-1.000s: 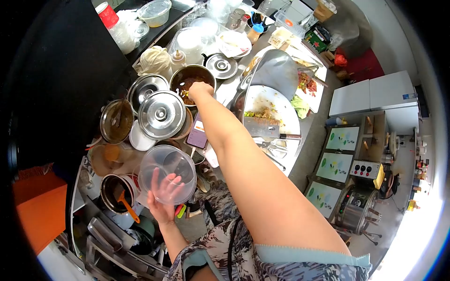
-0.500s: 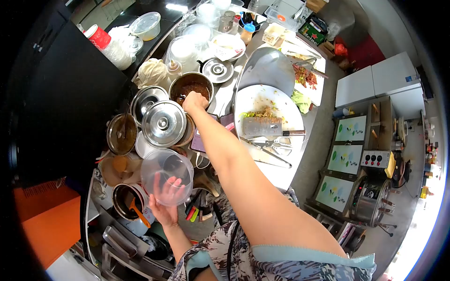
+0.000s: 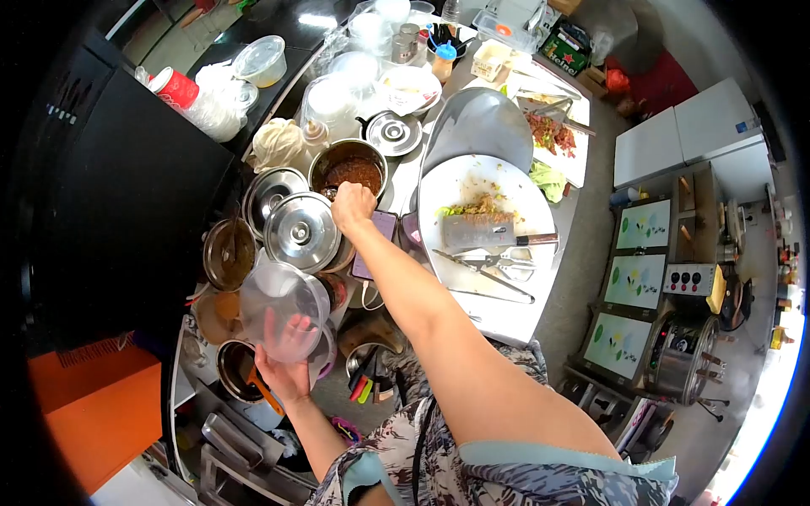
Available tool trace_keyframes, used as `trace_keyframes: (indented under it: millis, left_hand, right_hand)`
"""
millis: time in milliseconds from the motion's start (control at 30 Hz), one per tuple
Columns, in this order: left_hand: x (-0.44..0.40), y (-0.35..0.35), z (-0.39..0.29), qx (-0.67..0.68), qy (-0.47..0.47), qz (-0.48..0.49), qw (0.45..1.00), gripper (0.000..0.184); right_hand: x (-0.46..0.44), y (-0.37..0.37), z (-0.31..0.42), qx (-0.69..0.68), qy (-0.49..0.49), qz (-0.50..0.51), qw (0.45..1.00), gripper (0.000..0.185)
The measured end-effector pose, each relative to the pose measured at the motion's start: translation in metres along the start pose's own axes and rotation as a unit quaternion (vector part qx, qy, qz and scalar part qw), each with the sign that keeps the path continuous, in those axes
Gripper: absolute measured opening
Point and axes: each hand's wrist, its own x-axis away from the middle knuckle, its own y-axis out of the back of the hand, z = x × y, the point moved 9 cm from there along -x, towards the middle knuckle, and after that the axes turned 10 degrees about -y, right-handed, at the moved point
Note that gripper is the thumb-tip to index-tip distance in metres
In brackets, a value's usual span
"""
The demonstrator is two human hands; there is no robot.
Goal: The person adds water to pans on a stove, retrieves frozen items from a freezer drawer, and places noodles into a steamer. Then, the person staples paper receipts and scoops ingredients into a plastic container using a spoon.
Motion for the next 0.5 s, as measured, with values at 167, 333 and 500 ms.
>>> trace_keyframes:
  millis: [167,333,500]
  left_hand:
    - [-0.034,-0.015,0.003,-0.001,-0.002,-0.008,1.0,0.065]
    - [-0.076,-0.015,0.005,-0.098,-0.017,-0.045,0.994,0.062]
    - [-0.122,-0.012,0.005,-0.292,-0.029,-0.096,0.951,0.06]
  right_hand:
    - [-0.01,0.018,-0.015,-0.052,-0.044,-0.011,0.998,0.016]
    - [-0.008,0.032,-0.025,-0.093,-0.078,-0.037,0.992,0.016]
    - [-0.011,-0.006,-0.085,-0.265,-0.258,-0.032,0.928,0.017]
